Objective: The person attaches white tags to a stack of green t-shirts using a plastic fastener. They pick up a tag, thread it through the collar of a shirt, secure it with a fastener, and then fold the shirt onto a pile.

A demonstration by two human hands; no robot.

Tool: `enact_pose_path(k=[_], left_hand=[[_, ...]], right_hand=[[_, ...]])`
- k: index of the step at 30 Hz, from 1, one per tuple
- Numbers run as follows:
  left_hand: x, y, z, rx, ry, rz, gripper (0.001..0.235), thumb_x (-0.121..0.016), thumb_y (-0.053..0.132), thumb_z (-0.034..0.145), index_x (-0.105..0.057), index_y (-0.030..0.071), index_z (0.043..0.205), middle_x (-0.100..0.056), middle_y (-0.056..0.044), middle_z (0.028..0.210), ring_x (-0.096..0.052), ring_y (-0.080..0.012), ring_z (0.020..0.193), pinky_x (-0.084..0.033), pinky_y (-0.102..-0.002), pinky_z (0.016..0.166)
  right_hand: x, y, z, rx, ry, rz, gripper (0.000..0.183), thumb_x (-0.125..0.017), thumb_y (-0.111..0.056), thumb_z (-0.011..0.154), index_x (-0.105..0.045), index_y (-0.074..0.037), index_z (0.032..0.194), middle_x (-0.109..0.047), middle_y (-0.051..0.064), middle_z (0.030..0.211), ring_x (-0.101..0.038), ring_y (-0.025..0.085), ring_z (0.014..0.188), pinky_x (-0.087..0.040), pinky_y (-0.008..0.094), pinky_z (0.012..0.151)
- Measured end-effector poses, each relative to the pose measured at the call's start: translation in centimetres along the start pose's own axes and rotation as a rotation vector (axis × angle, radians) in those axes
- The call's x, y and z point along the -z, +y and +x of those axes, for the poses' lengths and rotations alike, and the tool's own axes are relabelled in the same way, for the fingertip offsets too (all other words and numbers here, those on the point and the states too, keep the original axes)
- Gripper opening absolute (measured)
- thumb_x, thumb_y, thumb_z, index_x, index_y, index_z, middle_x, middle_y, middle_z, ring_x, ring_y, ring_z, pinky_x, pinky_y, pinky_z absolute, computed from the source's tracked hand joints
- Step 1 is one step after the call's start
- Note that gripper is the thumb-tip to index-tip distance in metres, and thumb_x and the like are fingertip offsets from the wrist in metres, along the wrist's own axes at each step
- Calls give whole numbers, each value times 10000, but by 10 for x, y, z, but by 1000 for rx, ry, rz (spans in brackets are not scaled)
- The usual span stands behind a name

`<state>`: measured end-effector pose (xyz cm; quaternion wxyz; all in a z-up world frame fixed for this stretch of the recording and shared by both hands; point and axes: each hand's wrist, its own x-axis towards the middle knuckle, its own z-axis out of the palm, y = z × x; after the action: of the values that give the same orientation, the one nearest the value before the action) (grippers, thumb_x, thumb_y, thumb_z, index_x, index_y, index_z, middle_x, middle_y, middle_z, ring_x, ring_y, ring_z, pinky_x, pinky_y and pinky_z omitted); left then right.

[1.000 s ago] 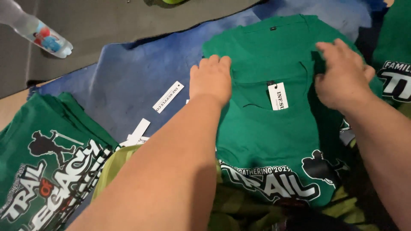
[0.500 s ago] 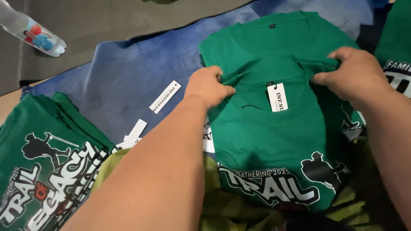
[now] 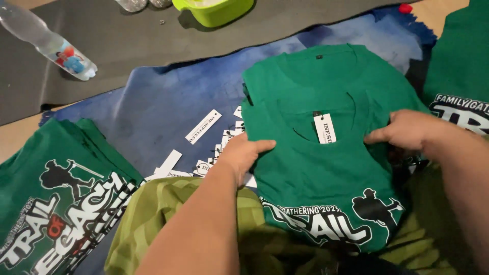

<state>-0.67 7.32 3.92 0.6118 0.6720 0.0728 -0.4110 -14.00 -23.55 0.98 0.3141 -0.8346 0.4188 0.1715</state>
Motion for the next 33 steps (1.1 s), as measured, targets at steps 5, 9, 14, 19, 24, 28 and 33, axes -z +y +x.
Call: enact_pose_path(k=[5,9,14,19,24,28,33], left_hand=[[-8,-3,-12,78,-54,18,421,-715,108,830,-688,-42,1222,-759,-210,1109,-728,-303,912,-595,-391,818],[-10,-13,-7,183,51,189,422,-695,160,916,-664,-58,1276,-755,-196,1165,-741,-312,922,-613,-411,785],[-14,-10,-17,99,32,166,161,-635,183,953,-676,64,1053,-640,-78,815,-473,-159,577,-317,-292,472],[-3,14,-51,-26,63,-118,351,-592,63,931,-618,14,1278,-730,-199,1142,-701,-293,941,-580,-397,812],[47,42,-74,-128,245,-208,385,-613,108,897,-632,42,1276,-729,-196,1193,-684,-305,996,-564,-426,865],[124,35,-58,-219,258,-330,615,-679,97,860,-549,159,1458,-670,-231,1351,-658,-448,1210,-532,-640,1011],[213,27,-91,-291,415,-401,622,-715,89,840,-573,230,1429,-687,-201,1335,-677,-442,1184,-534,-641,1018]], right_hand=[[-1,-32,-48,-37,-17,434,618,-709,-115,840,-467,108,1363,-535,276,1342,-556,406,1187,-453,498,1030],[4,-18,-53,-137,-178,211,532,-842,-35,823,-560,158,1230,-639,337,1193,-681,491,977,-620,619,711],[-7,-14,-55,41,-208,456,227,-703,13,865,-574,121,1018,-587,274,797,-490,355,579,-376,446,506],[-10,-53,-77,97,-240,845,364,-540,68,918,-589,56,1278,-671,238,1058,-593,333,854,-467,432,736],[-20,-112,-88,225,-300,949,527,-519,-13,907,-631,-114,1412,-691,126,1057,-573,193,763,-445,320,627],[-49,-194,-107,212,-304,872,854,-602,-32,861,-330,-325,1615,-654,174,1316,-673,387,1058,-554,657,850],[-91,-276,-124,391,-483,821,567,-589,18,849,-581,-181,1380,-717,225,1181,-717,411,975,-602,596,778]])
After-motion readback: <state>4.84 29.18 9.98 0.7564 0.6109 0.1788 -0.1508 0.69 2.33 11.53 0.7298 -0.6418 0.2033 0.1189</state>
